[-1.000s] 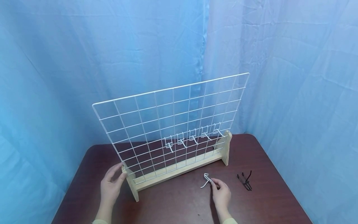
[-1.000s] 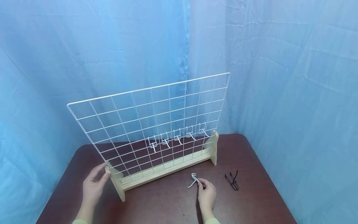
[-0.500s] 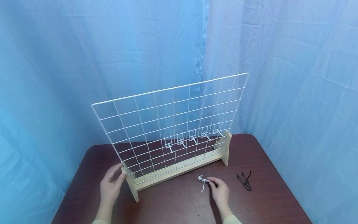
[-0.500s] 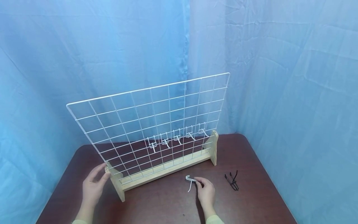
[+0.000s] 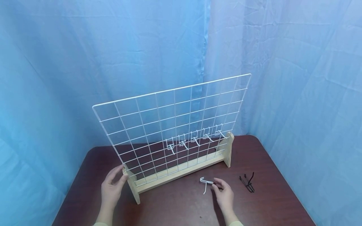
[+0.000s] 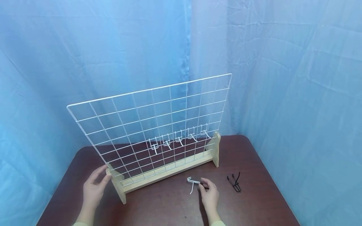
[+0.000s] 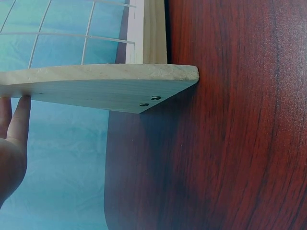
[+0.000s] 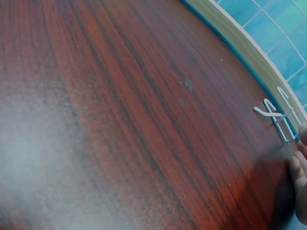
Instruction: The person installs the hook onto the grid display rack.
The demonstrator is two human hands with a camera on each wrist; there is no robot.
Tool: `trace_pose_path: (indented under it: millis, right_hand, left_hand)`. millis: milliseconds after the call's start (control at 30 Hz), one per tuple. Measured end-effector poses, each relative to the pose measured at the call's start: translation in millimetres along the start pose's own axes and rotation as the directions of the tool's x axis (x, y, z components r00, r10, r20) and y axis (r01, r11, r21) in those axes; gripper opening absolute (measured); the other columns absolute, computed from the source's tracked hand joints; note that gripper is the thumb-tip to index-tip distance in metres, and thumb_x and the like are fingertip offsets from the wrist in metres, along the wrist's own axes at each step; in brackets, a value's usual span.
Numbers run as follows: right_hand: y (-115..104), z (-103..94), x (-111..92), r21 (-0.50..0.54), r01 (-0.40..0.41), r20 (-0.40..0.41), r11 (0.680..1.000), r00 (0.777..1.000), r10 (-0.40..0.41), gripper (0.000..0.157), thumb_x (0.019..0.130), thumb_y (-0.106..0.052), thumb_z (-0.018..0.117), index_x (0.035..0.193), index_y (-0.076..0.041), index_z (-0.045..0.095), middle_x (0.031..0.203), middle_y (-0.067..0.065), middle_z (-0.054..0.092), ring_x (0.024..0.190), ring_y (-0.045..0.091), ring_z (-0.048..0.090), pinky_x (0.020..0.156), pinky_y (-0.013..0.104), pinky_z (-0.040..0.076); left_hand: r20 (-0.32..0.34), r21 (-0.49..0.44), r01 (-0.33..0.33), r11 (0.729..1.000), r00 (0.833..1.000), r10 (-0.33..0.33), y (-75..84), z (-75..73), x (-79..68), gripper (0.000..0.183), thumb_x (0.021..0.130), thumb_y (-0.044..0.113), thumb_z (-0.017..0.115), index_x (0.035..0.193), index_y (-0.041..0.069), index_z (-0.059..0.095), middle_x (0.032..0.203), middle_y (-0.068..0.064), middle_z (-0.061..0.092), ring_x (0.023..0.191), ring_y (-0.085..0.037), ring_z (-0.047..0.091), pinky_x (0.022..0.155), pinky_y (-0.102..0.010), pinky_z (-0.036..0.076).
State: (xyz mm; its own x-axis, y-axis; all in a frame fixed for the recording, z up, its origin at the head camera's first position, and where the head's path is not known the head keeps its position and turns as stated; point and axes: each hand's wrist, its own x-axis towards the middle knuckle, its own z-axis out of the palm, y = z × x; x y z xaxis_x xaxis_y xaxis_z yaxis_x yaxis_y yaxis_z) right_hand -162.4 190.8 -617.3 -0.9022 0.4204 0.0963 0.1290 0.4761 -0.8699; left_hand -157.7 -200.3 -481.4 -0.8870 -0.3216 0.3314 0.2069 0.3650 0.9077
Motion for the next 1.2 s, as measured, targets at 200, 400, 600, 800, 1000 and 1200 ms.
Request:
trace_pose_path:
  millis: [200,400,600,800,1000,1200]
  right_hand:
    - [-3,-4.3,-5,-0.026,-0.005,-0.024,1.000,1.000,0.004,0.023,0.085,-0.001,0.075,0.108,-0.002,0.071,0.100,0.014,0.072,0.088,0.026,0.069,0.070,0.024,0.060]
    - [-7,-7.2,-12,-0.038,0.028,-0.027,0.999,0.999,-0.029,0.020,0.082,-0.001,0.078,0.101,-0.003,0.073,0.093,0.009,0.072,0.080,0.019,0.067,0.065,0.022,0.059]
    - [-8,-6.0,-14,-0.077,0.047,-0.007,0.996,0.999,-0.047,0.019,0.081,-0.002,0.080,0.099,-0.006,0.074,0.092,0.005,0.070,0.079,0.017,0.067,0.065,0.022,0.060]
    - [-7,-4.6,-10,-0.086,0.127,-0.047,0.988,0.990,-0.131,0.024,0.077,0.001,0.082,0.098,-0.008,0.075,0.093,0.004,0.070,0.082,0.020,0.068,0.067,0.024,0.061]
    - [-6,-5.1,1,-0.107,0.210,-0.042,0.972,0.976,-0.215,0.026,0.078,0.000,0.083,0.101,-0.008,0.075,0.097,0.005,0.070,0.088,0.024,0.069,0.072,0.031,0.062]
    - [-5,-2.5,8,-0.118,0.182,0.017,0.976,0.983,-0.181,0.023,0.080,-0.001,0.081,0.101,-0.009,0.076,0.097,0.006,0.071,0.087,0.023,0.069,0.073,0.031,0.062]
  left_hand:
    - [0.002,0.025,0.012,1.000,1.000,-0.012,1.8,0.6,0.0,0.036,0.086,-0.007,0.071,0.121,-0.005,0.065,0.118,0.005,0.060,0.109,0.009,0.049,0.086,-0.013,0.053]
    - [0.004,0.027,0.013,1.000,1.000,-0.013,2.8,1.0,0.1,0.035,0.087,-0.007,0.070,0.121,-0.005,0.064,0.120,0.000,0.061,0.109,0.009,0.049,0.085,-0.010,0.052]
    - [-0.001,0.020,0.001,1.000,1.000,-0.001,2.0,0.7,0.0,0.035,0.086,-0.008,0.070,0.121,-0.005,0.065,0.116,0.014,0.057,0.108,0.009,0.049,0.083,-0.007,0.051]
    - [0.000,0.019,-0.004,1.000,1.000,0.004,0.6,0.2,0.2,0.035,0.086,-0.009,0.071,0.121,-0.005,0.065,0.115,0.017,0.056,0.108,0.009,0.050,0.082,-0.007,0.051]
    - [-0.002,0.008,-0.005,1.000,1.000,0.005,0.1,-0.1,0.4,0.035,0.085,-0.009,0.070,0.120,-0.006,0.065,0.115,0.018,0.056,0.108,0.008,0.050,0.082,-0.007,0.051]
    - [0.000,0.008,-0.001,1.000,1.000,0.001,-0.5,0.0,0.2,0.035,0.086,-0.009,0.071,0.120,-0.006,0.065,0.115,0.018,0.056,0.108,0.008,0.050,0.082,-0.007,0.051]
